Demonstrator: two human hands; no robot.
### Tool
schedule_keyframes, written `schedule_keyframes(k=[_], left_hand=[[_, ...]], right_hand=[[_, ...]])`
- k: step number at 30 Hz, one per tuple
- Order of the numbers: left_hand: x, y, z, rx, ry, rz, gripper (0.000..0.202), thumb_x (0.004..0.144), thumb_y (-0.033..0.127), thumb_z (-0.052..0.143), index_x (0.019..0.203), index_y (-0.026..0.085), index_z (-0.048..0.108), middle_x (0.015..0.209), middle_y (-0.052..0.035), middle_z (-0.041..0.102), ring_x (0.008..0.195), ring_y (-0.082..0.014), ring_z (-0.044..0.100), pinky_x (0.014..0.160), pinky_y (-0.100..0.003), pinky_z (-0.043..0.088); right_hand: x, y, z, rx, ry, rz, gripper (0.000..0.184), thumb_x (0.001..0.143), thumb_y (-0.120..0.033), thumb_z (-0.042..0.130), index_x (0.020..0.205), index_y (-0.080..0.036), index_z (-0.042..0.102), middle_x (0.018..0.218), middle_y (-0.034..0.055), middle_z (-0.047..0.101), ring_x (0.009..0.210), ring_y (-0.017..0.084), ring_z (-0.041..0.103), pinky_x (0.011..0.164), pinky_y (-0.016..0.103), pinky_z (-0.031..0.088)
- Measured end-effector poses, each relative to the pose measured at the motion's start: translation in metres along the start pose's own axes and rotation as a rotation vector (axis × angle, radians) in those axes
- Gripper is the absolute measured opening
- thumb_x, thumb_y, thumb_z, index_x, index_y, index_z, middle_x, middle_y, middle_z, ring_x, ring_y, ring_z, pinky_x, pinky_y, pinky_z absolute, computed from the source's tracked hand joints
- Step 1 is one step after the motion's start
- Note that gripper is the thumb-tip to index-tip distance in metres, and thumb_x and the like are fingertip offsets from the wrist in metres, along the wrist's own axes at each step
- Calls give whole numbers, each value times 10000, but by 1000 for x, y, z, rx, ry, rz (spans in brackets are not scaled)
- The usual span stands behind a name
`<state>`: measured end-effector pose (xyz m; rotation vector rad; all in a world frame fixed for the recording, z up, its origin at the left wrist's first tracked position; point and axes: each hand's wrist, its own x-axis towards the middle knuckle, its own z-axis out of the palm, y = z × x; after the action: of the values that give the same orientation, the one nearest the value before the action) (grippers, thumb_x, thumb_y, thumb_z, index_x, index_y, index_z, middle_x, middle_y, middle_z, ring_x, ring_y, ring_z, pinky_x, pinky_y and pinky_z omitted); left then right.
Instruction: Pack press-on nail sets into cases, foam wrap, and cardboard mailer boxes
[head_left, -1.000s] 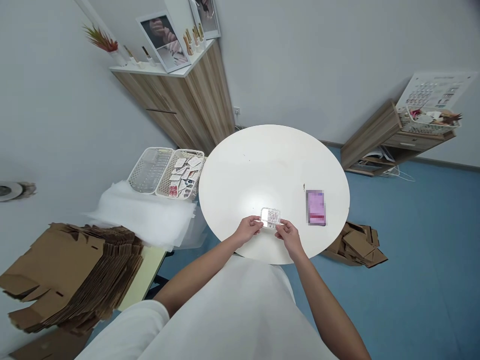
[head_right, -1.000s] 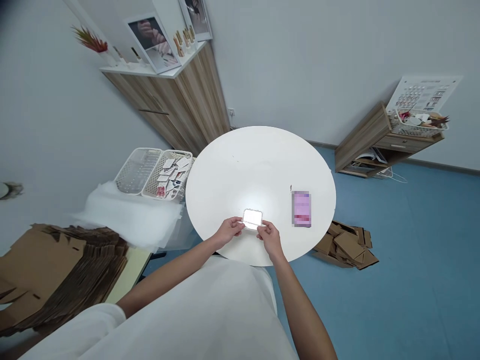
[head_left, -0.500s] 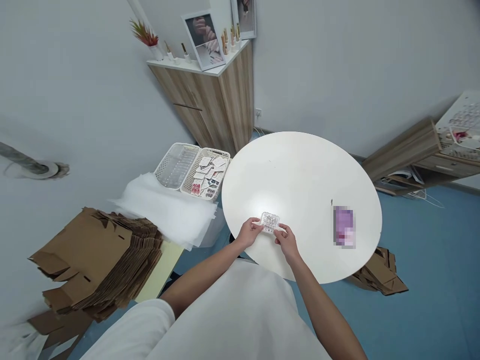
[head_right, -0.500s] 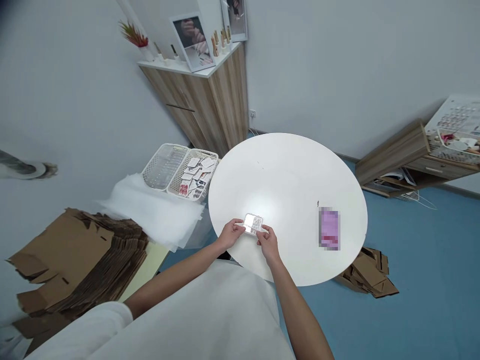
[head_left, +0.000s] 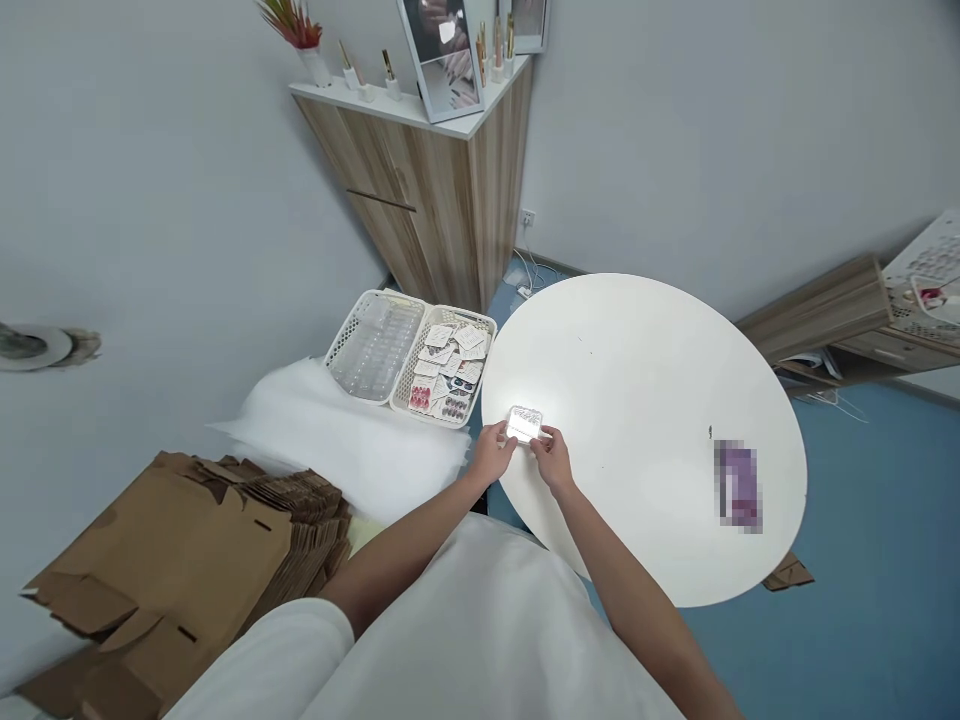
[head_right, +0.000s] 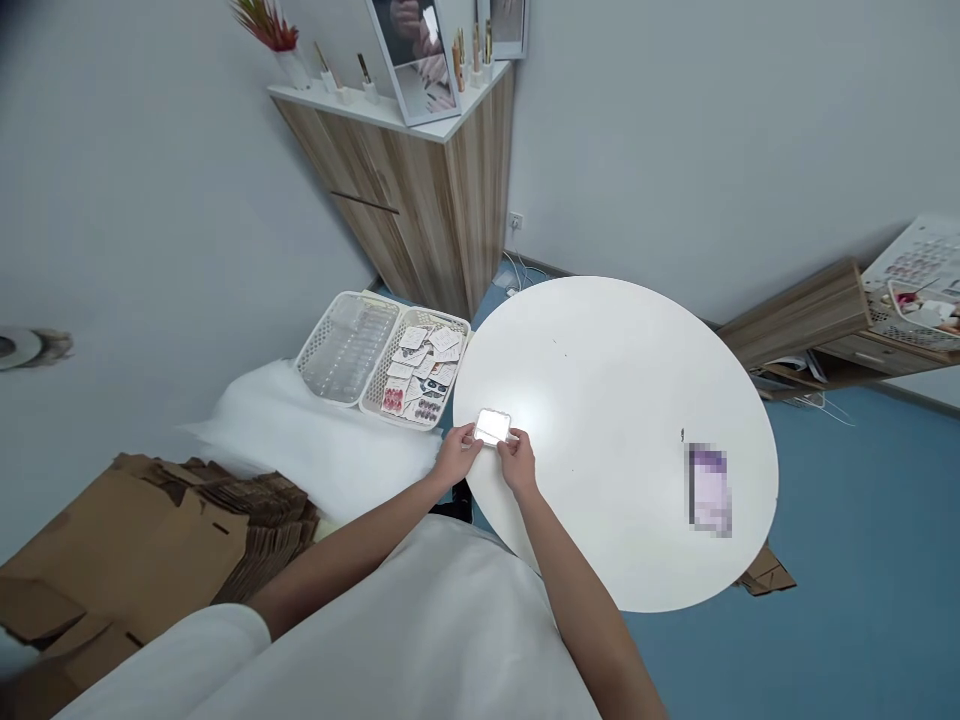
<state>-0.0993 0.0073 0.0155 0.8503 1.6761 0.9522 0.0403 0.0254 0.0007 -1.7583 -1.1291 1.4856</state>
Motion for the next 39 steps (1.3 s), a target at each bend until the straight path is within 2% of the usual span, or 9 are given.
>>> schedule_keyframes(k=[2,5,9,13,18,26,34,39], left_hand=[[12,-1,-5,3,9,-4,449,658,281,629,1083,177,526,1057,-79,490,906,-178,487,758,-245,385],[28,-2,-10,-1,1,-20,475,650,304,632,1093,177,517,1056,-82,467,927,-181,473,789,-241,369],[43,-4,-14,31,-47,-42,464,660,313,620,1088,173,510,1049,-83,443,935,-185,466,821,-252,354],[51,-5,-13,94,-100,-47,555,681,314,597,1188,177,419,1110,-97,391,1025,-211,429,867,-275,331],[55,-6,-9,110,-136,-44,668,683,307,598,1268,174,305,1182,-116,328,1126,-233,356,928,-296,284],[57,-8,-8,244,-183,-1,676,719,332,541,1298,169,232,1212,-122,295,1174,-239,315,957,-326,274],[55,-14,-6,228,-129,-24,698,714,336,548,1309,196,212,1271,-107,283,1202,-226,313,966,-310,288],[48,-17,-3,226,-83,-40,739,736,337,528,1336,147,140,1321,-148,249,1217,-252,305,975,-345,280]], right_hand=[[11,-4,12,-3,27,-1,422,629,-375,569,1021,-246,480,896,24,557,776,162,540,684,293,435],[24,-11,24,-29,46,-4,413,617,-348,570,1011,-246,497,875,23,538,736,156,524,677,293,435],[38,-16,33,-65,65,-10,396,618,-333,549,1001,-240,505,820,7,528,714,152,521,699,297,430],[49,-17,40,-82,96,-9,373,618,-326,538,979,-236,514,807,2,535,710,148,524,704,293,431],[58,-14,45,-109,113,10,369,633,-328,522,990,-233,505,809,0,543,684,143,531,700,299,439],[60,-16,44,-207,120,-21,379,660,-336,503,1011,-193,513,828,19,573,698,145,551,693,289,449],[60,-19,41,-312,89,-90,402,678,-336,472,1042,-169,496,824,33,568,720,158,554,679,288,450],[58,-18,33,-279,35,-89,517,638,-328,512,1125,-180,421,886,37,543,720,148,561,689,279,454]])
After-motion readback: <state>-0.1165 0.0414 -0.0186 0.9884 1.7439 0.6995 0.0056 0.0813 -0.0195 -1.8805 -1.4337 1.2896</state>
